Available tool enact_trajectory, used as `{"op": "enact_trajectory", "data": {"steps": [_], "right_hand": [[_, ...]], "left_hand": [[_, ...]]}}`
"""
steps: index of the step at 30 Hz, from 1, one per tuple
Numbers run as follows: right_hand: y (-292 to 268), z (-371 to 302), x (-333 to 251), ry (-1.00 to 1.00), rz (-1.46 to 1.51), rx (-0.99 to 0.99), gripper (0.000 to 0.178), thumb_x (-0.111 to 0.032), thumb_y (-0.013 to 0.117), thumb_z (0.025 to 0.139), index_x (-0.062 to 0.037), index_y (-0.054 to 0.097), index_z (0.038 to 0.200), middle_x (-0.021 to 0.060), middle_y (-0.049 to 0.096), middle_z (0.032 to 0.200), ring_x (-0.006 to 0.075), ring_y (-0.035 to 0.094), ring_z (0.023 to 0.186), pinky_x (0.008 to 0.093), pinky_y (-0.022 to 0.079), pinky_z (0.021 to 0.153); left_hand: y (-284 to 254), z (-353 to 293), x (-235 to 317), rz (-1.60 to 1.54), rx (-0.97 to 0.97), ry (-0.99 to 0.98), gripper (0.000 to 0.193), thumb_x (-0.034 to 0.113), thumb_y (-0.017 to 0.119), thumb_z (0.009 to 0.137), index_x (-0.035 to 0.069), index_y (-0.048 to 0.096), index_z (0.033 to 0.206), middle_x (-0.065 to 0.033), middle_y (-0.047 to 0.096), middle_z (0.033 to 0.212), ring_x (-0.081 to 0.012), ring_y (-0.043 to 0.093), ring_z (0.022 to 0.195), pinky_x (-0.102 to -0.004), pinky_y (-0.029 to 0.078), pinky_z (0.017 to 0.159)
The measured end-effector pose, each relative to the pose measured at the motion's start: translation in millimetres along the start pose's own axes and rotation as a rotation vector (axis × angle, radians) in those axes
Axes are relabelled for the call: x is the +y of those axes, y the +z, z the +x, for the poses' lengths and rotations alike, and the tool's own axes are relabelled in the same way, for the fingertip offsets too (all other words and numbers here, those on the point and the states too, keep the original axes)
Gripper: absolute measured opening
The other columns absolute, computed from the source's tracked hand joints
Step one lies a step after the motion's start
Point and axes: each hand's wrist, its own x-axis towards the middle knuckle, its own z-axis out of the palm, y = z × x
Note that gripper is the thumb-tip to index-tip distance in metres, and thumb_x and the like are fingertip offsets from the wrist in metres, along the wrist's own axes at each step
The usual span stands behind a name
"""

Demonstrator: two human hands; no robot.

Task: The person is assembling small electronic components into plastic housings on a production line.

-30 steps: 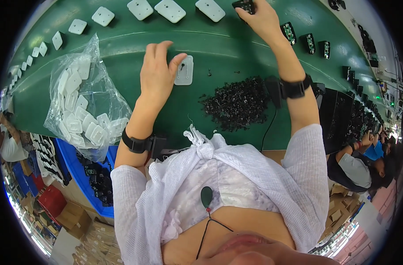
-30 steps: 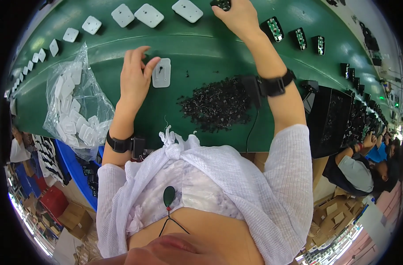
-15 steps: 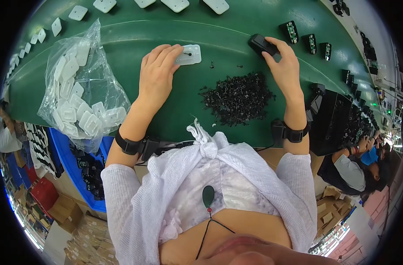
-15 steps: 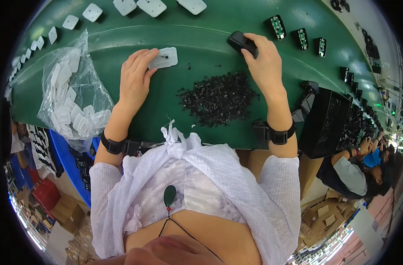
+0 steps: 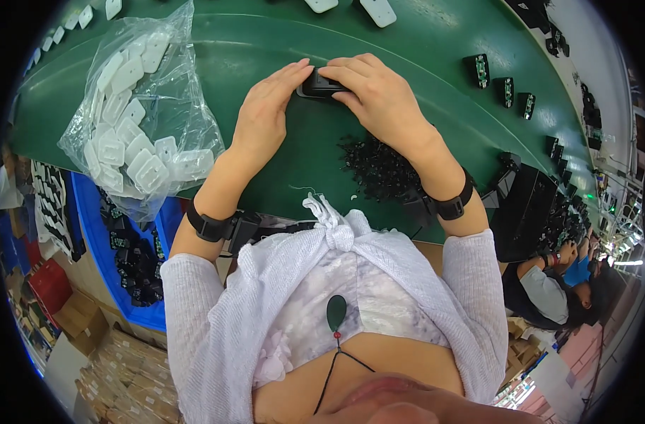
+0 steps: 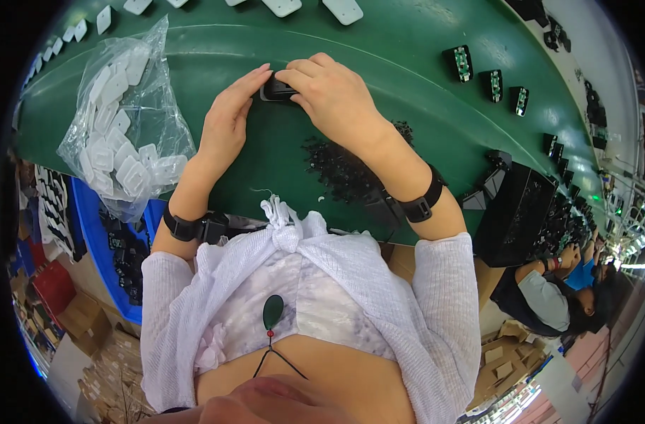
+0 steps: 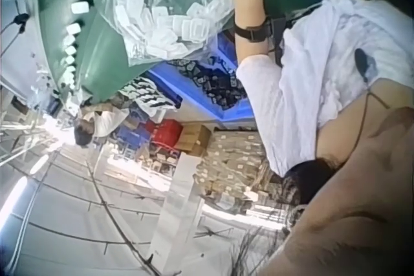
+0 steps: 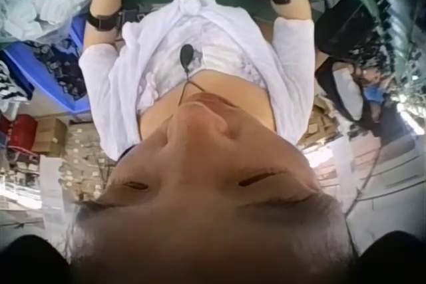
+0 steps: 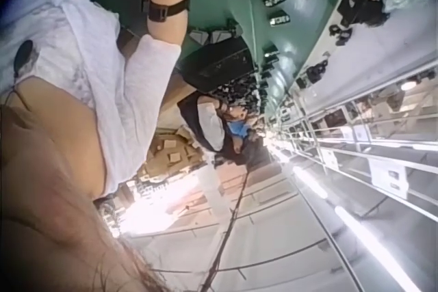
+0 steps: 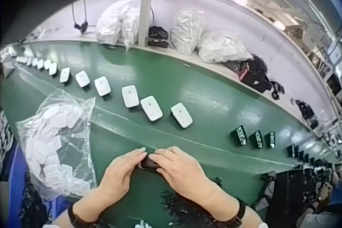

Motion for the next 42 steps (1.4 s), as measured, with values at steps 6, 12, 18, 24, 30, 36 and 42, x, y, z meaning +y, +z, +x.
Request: {"op": "enact_trajectory", "data": {"steps": [6,12,18,24,30,36,42], "right_hand": [[0.1,-1.0,2.9,0.006,-0.045,-0.038,0.037,-0.009,0.069,0.076,-0.0106,0.062,0.112,0.0031,0.063,0.11,0.0244,0.058,0.097,0.0345,0.051,0.082],[-0.2,-1.1,6.0,-0.039,-0.061,-0.015,0.038,-0.009,0.069,0.076,-0.0104,0.062,0.113,0.0031,0.063,0.109,0.024,0.058,0.096,0.0344,0.051,0.081],[2.8,5.1,-1.3,-0.104,-0.093,0.005,0.038,-0.008,0.069,0.075,-0.0097,0.062,0.112,0.0031,0.063,0.109,0.0231,0.059,0.095,0.0339,0.051,0.08],[3.1,3.9,0.6,-0.079,-0.067,-0.022,0.037,-0.008,0.069,0.076,-0.0093,0.063,0.112,0.0034,0.063,0.109,0.0239,0.059,0.095,0.0342,0.051,0.081],[-0.5,-3.0,19.3,0.059,0.19,0.004,0.038,-0.004,0.067,0.08,-0.0083,0.061,0.118,0.0069,0.064,0.112,0.0214,0.06,0.099,0.0317,0.049,0.087],[-21.7,-8.8,11.1,0.488,0.956,0.092,0.038,-0.005,0.063,0.089,0.0024,0.055,0.125,0.0072,0.061,0.118,0.013,0.057,0.105,0.0276,0.045,0.092],[-15.4,-18.4,-6.7,0.498,1.236,0.169,0.041,-0.007,0.06,0.091,0.001,0.05,0.13,0.0066,0.06,0.118,0.0133,0.057,0.106,0.027,0.044,0.094]], "left_hand": [[-2.5,-4.5,-2.2,-0.02,0.008,-0.071,0.044,-0.009,0.047,0.085,0.008,0.058,0.124,-0.0096,0.06,0.127,-0.0279,0.057,0.116,-0.0374,0.043,0.098],[-1.7,-3.4,-2.4,-0.014,-0.009,-0.06,0.043,-0.009,0.046,0.086,0.008,0.058,0.124,-0.0103,0.059,0.127,-0.0281,0.056,0.117,-0.037,0.044,0.098],[-2.9,-2.3,-1.7,-0.019,-0.018,-0.063,0.045,-0.01,0.045,0.085,0.008,0.058,0.124,-0.0109,0.059,0.127,-0.0285,0.056,0.117,-0.0368,0.044,0.099],[-3.2,-3.8,-1.3,0.026,-0.025,-0.063,0.046,-0.01,0.045,0.084,0.007,0.057,0.125,-0.0114,0.058,0.128,-0.0285,0.056,0.117,-0.0372,0.044,0.099],[-4.7,-4.2,-1.6,-0.036,0.097,-0.08,0.044,-0.007,0.054,0.084,0.006,0.055,0.127,-0.013,0.057,0.128,-0.0302,0.057,0.112,-0.0361,0.047,0.094],[-3.4,6.6,27.3,-0.439,0.161,-0.282,0.036,0.001,0.06,0.088,0.003,0.056,0.123,-0.0124,0.062,0.114,-0.0208,0.062,0.099,-0.0303,0.052,0.08],[2.4,17.2,57.9,-0.776,0.087,-0.526,0.026,0.003,0.067,0.085,-0.002,0.056,0.107,-0.0058,0.061,0.085,-0.0101,0.059,0.07,-0.022,0.048,0.059]]}}
